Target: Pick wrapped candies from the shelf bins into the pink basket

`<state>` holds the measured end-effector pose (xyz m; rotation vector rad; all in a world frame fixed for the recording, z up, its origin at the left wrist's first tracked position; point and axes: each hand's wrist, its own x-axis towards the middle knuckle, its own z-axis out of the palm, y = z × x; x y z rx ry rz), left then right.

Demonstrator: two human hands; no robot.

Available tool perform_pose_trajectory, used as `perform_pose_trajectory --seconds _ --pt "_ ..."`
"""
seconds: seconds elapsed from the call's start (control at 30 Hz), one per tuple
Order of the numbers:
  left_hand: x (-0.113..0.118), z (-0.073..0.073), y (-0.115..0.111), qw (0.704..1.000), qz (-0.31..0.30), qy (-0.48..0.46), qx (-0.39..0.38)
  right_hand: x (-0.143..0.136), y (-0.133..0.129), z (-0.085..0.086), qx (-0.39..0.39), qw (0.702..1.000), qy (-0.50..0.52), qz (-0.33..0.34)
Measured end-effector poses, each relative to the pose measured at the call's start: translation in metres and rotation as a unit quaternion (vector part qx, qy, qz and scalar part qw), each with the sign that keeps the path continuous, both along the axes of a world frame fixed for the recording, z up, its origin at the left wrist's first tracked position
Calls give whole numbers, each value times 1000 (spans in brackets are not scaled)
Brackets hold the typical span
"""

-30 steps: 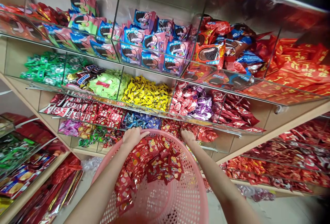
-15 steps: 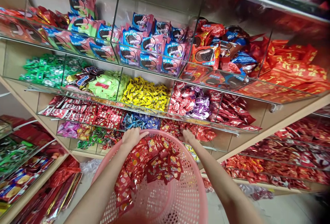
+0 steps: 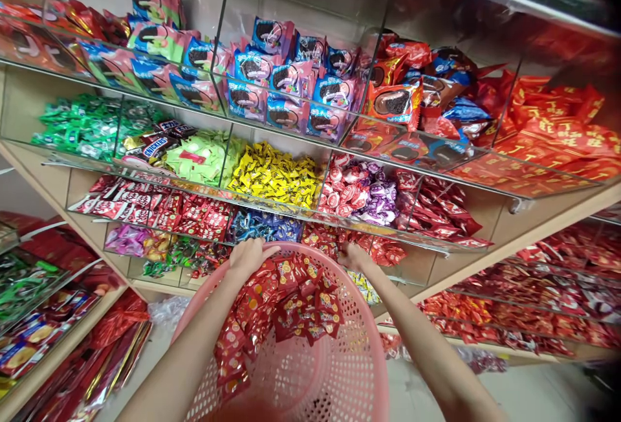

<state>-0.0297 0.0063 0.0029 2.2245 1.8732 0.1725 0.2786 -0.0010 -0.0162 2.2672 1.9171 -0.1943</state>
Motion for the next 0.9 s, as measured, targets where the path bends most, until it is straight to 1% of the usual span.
perform_pose_trajectory --seconds 0.1,0.23,0.43,0.53,0.6,0.67,0.73,0.83,0.9 --pt "0 -1 1 1000 -4 2 1 8 -5 2 -8 999 15 39" --pt "0 -1 1 1000 -3 5 1 12 -6 0 -23 997 42 65" --pt "0 -1 0 1000 2 0 0 12 3 -2 -45 995 68 66" --pt "0 -1 0 1000 2 -1 5 10 3 -1 -29 995 77 62" --pt "0 -1 1 1000 2 -1 7 11 -2 2 -10 994 89 70" --pt "-1 -1 1 1000 -1 0 9 14 -11 10 13 992 100 80" --pt "-1 -1 2 1000 -6 0 10 17 -26 23 53 986 124 95" --pt "-1 -2 3 1000 -7 0 8 14 -58 45 116 964 199 132" --pt "-1 -2 3 1000 -6 1 6 3 -82 54 107 948 251 163"
